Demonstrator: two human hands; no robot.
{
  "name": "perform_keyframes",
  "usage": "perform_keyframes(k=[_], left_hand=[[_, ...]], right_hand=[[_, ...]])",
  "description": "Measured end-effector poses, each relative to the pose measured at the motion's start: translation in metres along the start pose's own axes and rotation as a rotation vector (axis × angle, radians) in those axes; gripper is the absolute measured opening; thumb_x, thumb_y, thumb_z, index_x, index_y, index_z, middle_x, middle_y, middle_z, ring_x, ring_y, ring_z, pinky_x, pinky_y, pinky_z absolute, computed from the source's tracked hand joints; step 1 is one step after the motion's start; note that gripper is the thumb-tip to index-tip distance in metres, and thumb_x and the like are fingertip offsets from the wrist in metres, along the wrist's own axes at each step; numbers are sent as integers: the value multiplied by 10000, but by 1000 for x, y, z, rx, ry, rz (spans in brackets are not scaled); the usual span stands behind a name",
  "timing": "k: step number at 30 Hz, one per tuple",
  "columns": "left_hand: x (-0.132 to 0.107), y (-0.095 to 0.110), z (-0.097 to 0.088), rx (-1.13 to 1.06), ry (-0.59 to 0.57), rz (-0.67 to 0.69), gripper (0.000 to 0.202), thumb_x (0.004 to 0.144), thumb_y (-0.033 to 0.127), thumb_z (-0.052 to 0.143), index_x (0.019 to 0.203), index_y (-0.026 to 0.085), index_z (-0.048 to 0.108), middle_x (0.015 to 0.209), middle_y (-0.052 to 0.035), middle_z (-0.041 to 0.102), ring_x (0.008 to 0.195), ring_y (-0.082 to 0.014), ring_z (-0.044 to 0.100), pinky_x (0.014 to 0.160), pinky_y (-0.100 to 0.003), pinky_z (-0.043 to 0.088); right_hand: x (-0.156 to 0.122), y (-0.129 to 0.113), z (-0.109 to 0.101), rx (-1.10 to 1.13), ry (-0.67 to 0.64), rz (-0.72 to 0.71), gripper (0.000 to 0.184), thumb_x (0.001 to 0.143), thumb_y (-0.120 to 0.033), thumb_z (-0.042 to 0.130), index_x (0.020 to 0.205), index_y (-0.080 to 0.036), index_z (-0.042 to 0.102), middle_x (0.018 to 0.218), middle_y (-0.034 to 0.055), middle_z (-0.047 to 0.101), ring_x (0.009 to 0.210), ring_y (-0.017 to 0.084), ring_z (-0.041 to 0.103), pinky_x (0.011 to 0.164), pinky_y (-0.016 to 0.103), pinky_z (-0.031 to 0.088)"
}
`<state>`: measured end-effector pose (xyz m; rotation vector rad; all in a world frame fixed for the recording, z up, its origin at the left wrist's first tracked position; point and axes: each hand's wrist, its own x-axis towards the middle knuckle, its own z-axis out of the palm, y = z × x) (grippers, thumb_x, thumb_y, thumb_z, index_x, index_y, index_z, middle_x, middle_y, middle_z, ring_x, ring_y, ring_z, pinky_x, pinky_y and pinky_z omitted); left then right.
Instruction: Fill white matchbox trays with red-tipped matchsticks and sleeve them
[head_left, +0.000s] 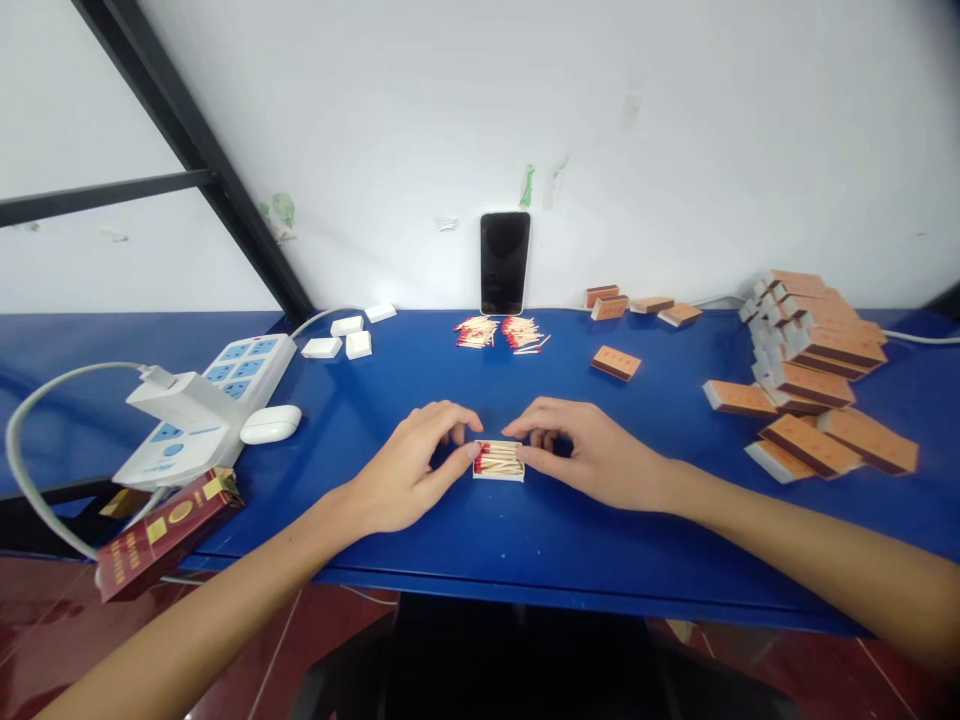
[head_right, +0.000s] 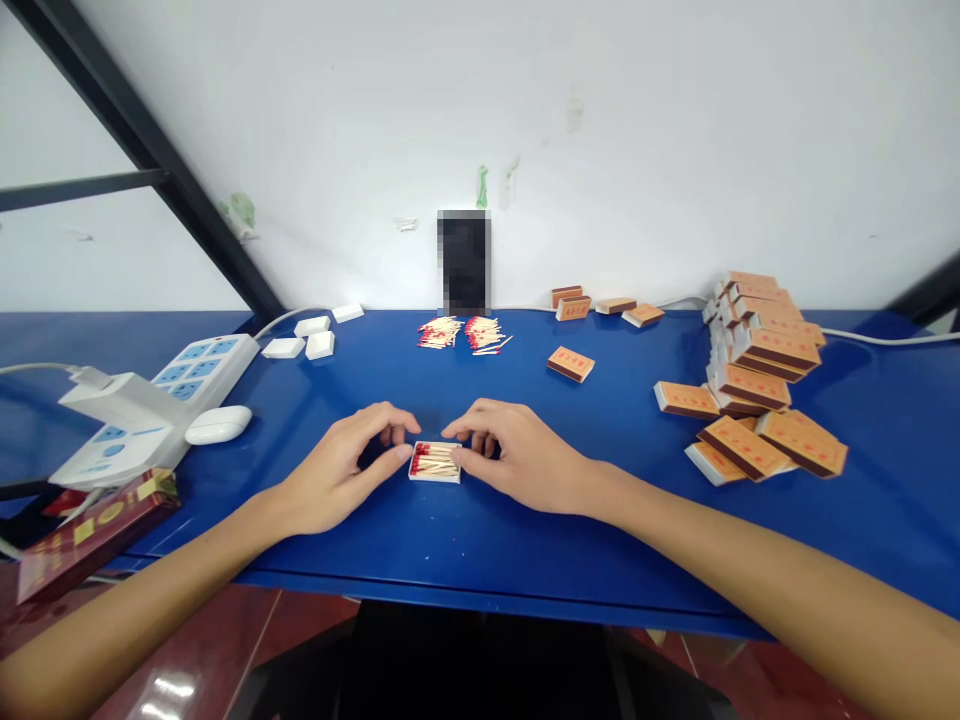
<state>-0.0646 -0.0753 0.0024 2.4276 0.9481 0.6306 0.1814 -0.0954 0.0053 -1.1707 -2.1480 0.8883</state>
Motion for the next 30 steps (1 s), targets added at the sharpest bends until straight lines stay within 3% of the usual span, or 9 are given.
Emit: perform_keyframes(k=[4,9,13,17,20,25,30], left_hand=[[-5,-3,3,68,35,144,241,956,293,560,1169,223,648,1228,-60,636,1114,-210,581,980,-383,442],[0,-10,11,55,2,231,255,984,233,510,1128,212,719,1196,-49,695,1080,-169,647,949,-307,518],[1,-9,15,98,51,262,259,987,224,501,1120,182,720,1188,-68,703,1058,-171,669,923,-305,559],[-2,-4,18,335,104,394,273,990,177,463,1111,109,699,1182,-125,705,1045,-235,686,878,-391,594],[-3,-1,19,532,69,481,281,977,134,455,1146,65,668,1205,-159,691,1082,-280,679,883,-432,597],[-9,4,16,690,-20,512,352,956,86,432,1262,1,584,1292,-226,622,1192,-310,620,946,-429,574],[-11,6,15,734,-32,494,415,946,31,382,1337,20,521,1308,-201,619,1213,-278,609,957,-394,567]], right_hand=[[0,2,-1,35,-19,5,230,926,-354,562,1007,-224,734,934,38,675,739,136,614,679,279,493],[11,3,-2,123,-65,79,199,884,-349,615,936,-211,748,882,24,707,749,144,627,691,283,497],[19,1,-8,136,-130,163,186,855,-328,636,908,-191,750,773,14,711,707,145,618,658,276,484],[18,-2,-12,186,-181,177,242,840,-384,651,942,-189,752,831,27,730,759,160,636,683,281,493],[14,-6,-8,139,-115,164,206,797,-330,693,934,-183,739,766,10,693,714,144,613,664,272,493],[11,-10,-1,95,-80,175,212,784,-244,683,986,-183,707,810,9,672,708,130,597,668,265,504],[16,-7,-1,98,-125,170,218,794,-291,684,983,-182,694,762,0,658,691,134,590,647,270,492]])
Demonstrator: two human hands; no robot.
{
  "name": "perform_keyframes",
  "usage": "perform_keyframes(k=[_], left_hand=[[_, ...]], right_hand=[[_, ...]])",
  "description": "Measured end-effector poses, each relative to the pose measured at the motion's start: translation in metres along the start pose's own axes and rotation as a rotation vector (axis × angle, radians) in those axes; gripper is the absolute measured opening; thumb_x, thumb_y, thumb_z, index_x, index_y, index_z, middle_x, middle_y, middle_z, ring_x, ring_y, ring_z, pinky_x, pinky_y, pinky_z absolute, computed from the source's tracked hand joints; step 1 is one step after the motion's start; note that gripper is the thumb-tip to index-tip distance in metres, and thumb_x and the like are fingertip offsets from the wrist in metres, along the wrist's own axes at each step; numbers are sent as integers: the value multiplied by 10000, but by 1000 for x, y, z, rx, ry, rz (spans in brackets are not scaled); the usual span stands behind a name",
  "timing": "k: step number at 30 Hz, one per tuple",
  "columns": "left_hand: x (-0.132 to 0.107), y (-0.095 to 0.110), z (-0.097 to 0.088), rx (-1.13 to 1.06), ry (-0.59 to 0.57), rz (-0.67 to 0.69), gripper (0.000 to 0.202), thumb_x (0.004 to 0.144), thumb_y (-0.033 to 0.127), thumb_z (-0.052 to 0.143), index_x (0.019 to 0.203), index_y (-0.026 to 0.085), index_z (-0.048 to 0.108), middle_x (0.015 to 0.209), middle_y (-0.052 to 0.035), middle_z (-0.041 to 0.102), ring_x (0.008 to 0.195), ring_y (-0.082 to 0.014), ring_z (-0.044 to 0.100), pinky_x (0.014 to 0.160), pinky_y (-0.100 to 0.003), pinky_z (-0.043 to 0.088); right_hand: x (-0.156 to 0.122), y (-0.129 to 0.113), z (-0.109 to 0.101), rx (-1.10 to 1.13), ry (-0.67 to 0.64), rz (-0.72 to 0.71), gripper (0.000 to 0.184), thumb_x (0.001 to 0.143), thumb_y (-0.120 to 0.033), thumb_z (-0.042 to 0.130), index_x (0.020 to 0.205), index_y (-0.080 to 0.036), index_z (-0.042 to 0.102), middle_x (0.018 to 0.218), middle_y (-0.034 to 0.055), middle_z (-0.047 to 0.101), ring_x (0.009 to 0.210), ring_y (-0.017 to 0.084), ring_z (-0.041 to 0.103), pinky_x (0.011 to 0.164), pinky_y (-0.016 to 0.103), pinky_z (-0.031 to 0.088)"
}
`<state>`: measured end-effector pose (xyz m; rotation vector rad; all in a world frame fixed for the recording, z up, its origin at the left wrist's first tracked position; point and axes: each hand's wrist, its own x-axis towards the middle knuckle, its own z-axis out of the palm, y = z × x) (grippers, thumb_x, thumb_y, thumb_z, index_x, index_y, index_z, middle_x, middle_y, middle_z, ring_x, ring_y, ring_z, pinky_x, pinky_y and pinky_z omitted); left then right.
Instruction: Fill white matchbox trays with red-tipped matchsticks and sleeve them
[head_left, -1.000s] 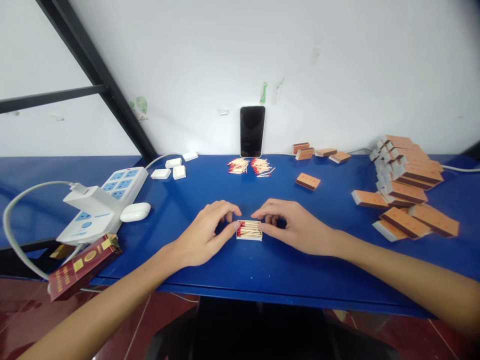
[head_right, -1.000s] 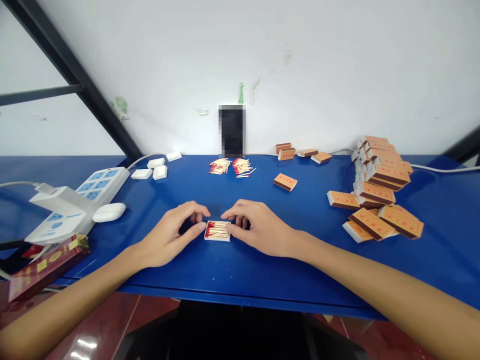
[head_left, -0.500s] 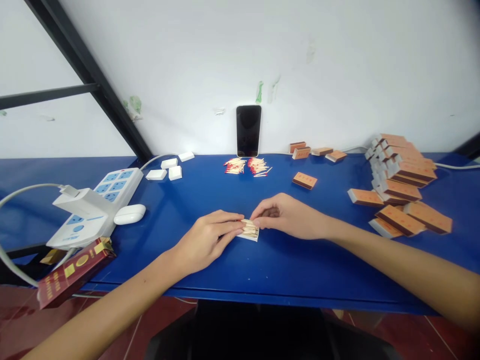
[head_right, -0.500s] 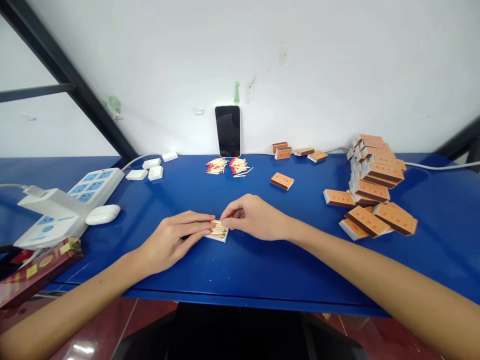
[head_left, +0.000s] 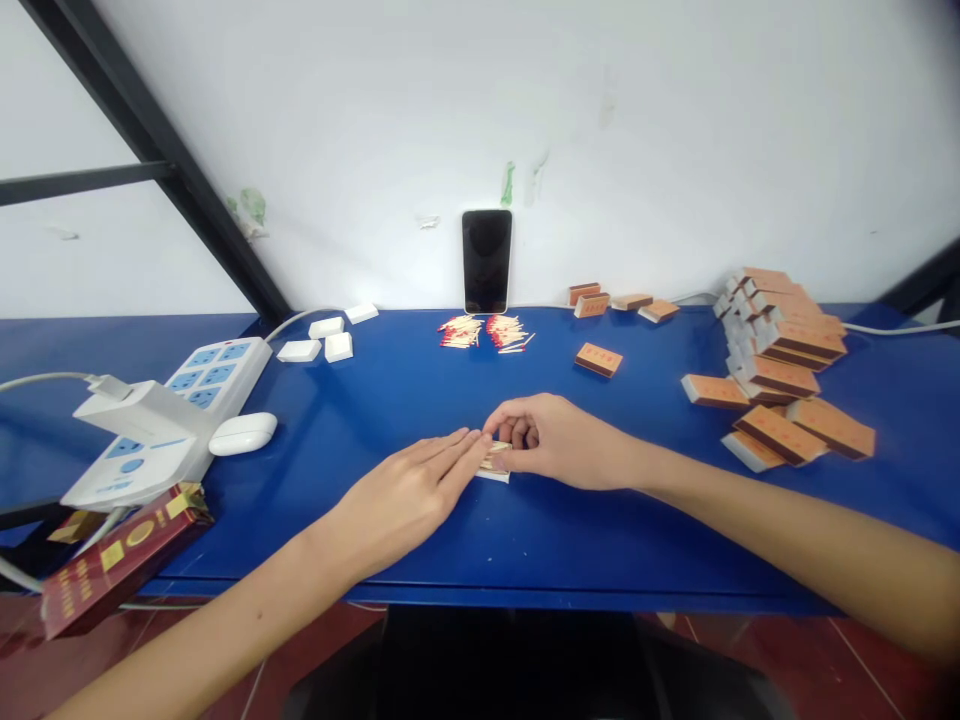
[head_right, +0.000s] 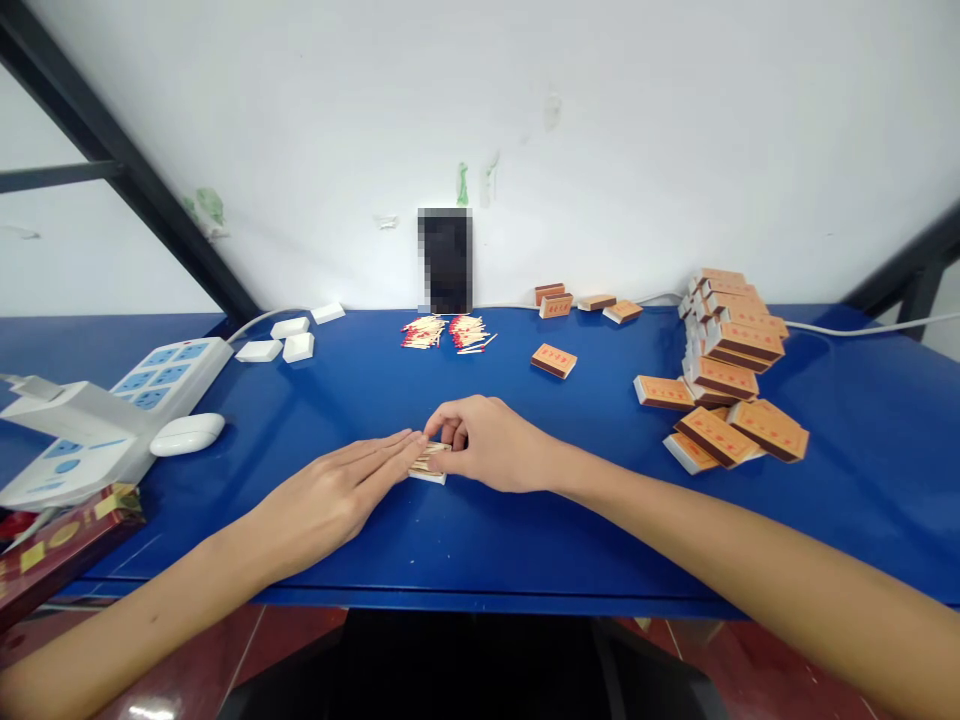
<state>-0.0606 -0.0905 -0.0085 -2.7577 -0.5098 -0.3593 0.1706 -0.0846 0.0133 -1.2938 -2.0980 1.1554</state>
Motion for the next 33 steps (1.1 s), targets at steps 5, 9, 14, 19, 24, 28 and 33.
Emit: perform_keyframes(k=[5,9,14,19,24,28,33], left_hand=[[1,1,0,13,-20,-18,420,937,19,386,1334,30,522,1333,-199,602,1215,-275,606,985,-390,542],[0,0,3,-22,-2,-23,399,947,32,403,1321,36,540,1321,-198,606,1187,-275,615,992,-400,533],[1,-2,1,-278,-9,-209,399,995,198,450,1384,127,507,1294,-142,608,1150,-250,603,983,-416,538],[8,-10,-1,-535,-9,-434,434,973,337,525,1381,190,519,1244,-97,626,1099,-216,615,967,-383,534],[14,-15,1,-682,21,-487,382,923,353,610,1281,217,609,1130,-54,696,1009,-203,649,909,-358,536],[17,-13,0,-804,17,-469,271,916,309,624,1171,238,678,1126,-28,706,1015,-181,653,918,-318,523],[18,-12,-1,-941,8,-493,273,874,297,681,1139,237,701,1115,-26,712,984,-175,656,921,-311,517]], right_hand=[[-5,-5,-12,-69,-7,8,303,840,-348,642,1089,-179,677,888,38,702,764,158,637,687,283,519],[-6,21,-42,-547,390,-29,320,913,-309,524,1179,-170,635,1106,120,676,944,233,641,835,368,515],[-4,72,-68,-989,450,135,385,962,-252,405,1251,-76,589,1197,231,621,1052,341,606,886,488,482],[-24,50,-38,-707,233,-174,361,971,-324,478,1274,-168,597,1203,127,662,1103,268,595,997,449,450],[-38,19,0,-446,182,-151,507,869,-361,656,1341,-237,519,1239,86,644,1113,241,613,947,422,508],[-33,22,0,-439,220,-157,474,868,-342,661,1307,-214,534,1222,96,648,1130,251,596,964,444,494],[-30,24,-10,-375,97,-227,427,860,-364,681,1253,-229,580,1151,71,649,1051,221,611,905,391,514]])
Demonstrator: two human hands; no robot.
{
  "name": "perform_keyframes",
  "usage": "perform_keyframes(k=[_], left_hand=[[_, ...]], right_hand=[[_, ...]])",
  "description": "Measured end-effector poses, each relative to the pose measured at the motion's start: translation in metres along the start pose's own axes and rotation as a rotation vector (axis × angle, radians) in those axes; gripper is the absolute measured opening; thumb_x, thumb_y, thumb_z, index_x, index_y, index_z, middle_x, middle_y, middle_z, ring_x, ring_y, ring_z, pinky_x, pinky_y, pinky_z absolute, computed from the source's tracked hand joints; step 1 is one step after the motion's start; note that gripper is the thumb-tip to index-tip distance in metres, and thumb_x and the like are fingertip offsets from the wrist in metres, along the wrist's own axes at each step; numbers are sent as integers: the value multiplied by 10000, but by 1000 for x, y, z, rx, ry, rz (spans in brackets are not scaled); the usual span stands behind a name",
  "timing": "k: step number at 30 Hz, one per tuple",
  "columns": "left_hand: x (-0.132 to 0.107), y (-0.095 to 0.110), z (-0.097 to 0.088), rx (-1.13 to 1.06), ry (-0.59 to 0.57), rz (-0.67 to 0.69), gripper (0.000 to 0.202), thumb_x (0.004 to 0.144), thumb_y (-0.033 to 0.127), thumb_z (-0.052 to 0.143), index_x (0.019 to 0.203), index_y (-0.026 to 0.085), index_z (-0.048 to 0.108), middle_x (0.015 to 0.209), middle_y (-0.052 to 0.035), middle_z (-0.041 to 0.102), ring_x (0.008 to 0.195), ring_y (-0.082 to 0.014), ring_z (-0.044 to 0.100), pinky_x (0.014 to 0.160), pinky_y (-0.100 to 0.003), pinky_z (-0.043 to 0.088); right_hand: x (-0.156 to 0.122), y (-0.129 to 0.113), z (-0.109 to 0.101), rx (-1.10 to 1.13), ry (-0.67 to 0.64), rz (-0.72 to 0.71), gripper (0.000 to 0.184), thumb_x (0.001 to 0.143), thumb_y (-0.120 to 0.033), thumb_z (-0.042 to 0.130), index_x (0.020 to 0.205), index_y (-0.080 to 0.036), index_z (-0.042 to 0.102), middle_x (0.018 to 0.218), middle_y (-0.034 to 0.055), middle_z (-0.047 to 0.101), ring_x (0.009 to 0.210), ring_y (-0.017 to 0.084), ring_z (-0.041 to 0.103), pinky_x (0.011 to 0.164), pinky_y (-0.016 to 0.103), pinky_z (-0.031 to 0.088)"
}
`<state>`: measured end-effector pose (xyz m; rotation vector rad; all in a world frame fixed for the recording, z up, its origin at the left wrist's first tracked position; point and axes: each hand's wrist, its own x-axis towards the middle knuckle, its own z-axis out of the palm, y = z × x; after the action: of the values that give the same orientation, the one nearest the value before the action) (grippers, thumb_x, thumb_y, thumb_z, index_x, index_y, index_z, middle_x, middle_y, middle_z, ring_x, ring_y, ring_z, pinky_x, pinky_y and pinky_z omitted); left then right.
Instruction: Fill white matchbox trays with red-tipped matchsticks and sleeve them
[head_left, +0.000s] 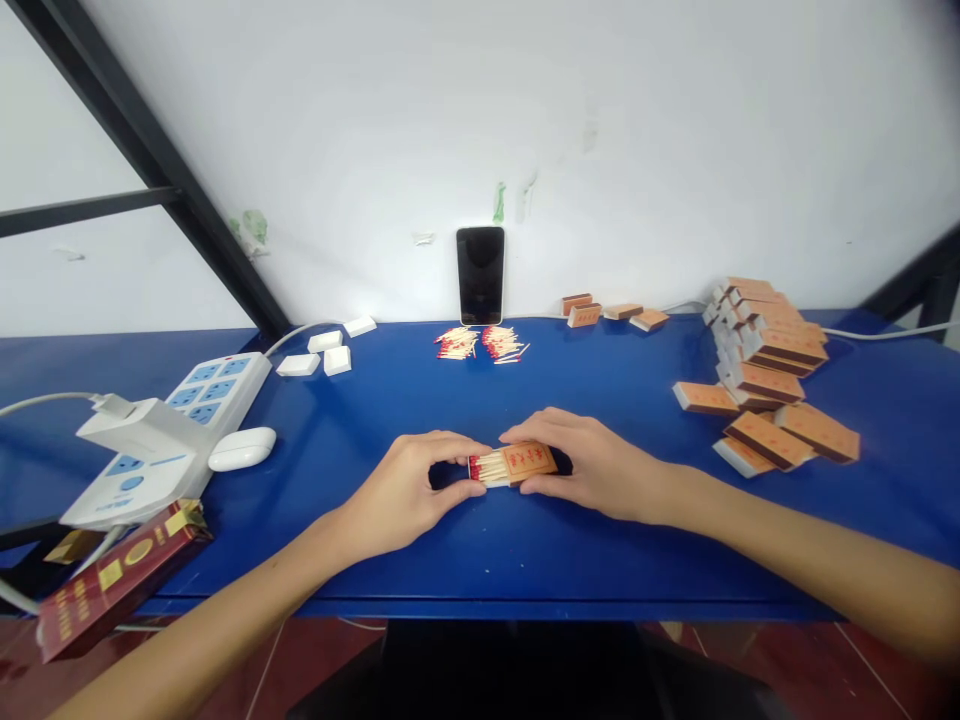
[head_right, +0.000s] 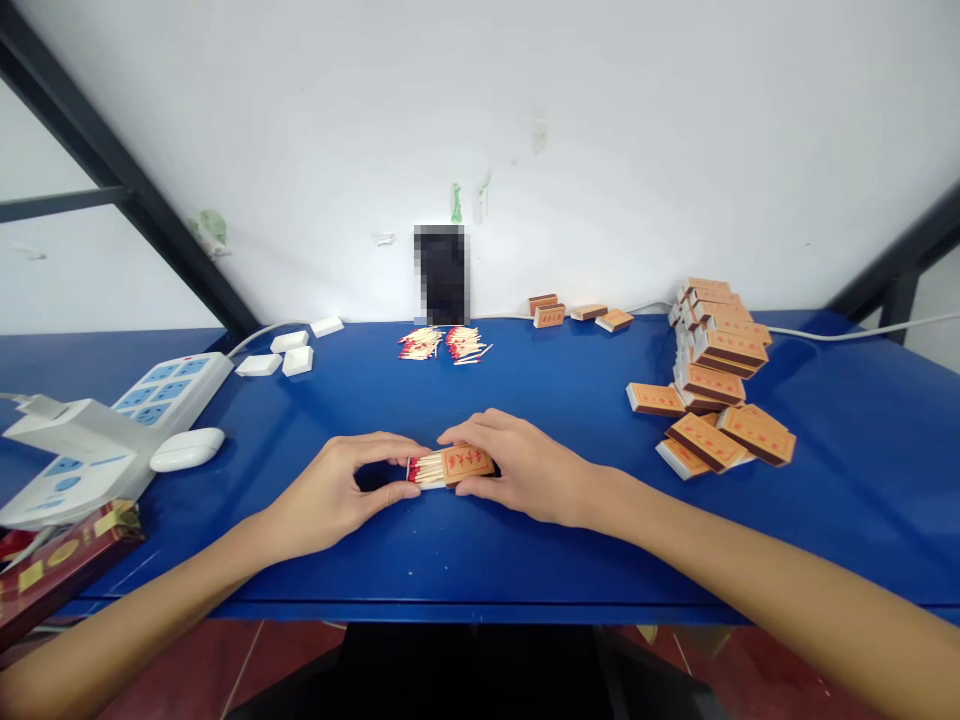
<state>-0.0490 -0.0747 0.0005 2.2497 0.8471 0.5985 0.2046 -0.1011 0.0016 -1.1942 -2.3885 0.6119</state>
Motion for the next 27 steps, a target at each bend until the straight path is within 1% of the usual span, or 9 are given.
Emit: perform_keyframes(k=[3,5,10,12,14,17,21,25,27], left_hand=[[2,0,1,-96,-12,-78,364,821,345,736,1162,227,689,1044,-27,719,901,-166,653,852,-297,536],[5,1,1,-130,-18,-127,336,841,371,706,1137,213,698,973,-31,715,849,-161,643,802,-289,541],[9,8,-2,-137,-25,-215,390,859,419,659,1184,203,661,911,-39,662,670,-126,574,606,-251,502],[9,14,-2,-283,-76,-263,450,903,471,588,1256,193,605,885,-40,657,643,-120,570,566,-238,480],[10,22,3,-470,-95,-315,487,962,516,462,1279,161,568,759,-22,628,586,-113,542,517,-221,437],[11,35,21,-626,30,-351,486,1002,522,351,1215,150,581,615,29,511,522,-96,463,482,-204,378],[11,46,47,-543,220,-251,400,1016,480,353,1169,204,598,891,-28,624,760,-140,585,593,-226,475],[7,47,61,-495,278,-180,399,1030,445,334,1270,222,562,1154,-70,651,1025,-215,621,743,-295,550],[6,48,66,-508,279,-148,400,1039,425,306,1303,224,530,1249,-79,627,1085,-225,615,805,-325,561]], right_hand=[[0,-2,0,33,-3,-24,394,860,-363,684,1224,-237,600,1127,64,651,1037,215,612,894,378,515],[-2,-4,3,29,13,-18,364,863,-344,681,1207,-246,608,1110,60,656,1028,213,617,885,376,522],[-8,-6,7,-31,162,-121,297,881,-277,657,1172,-232,614,1099,69,670,1012,204,621,867,365,544],[-11,-6,6,-60,260,-167,291,886,-274,649,1172,-231,613,1104,77,677,1014,209,622,872,371,549],[-14,-9,4,-84,342,-184,299,888,-285,647,1181,-240,611,1089,79,686,1006,218,627,870,382,554],[-16,-20,4,-122,418,-211,315,892,-291,642,1201,-248,598,1069,77,692,978,221,635,851,381,561],[-19,-37,5,-164,503,-247,323,889,-245,642,1207,-242,583,1045,68,695,940,205,637,834,353,564],[-24,-46,5,-136,522,-244,300,899,-264,630,1196,-251,592,1038,67,696,945,207,644,836,354,566],[-27,-49,5,-122,528,-248,293,903,-262,619,1195,-258,595,1037,66,697,943,211,647,831,363,569]])
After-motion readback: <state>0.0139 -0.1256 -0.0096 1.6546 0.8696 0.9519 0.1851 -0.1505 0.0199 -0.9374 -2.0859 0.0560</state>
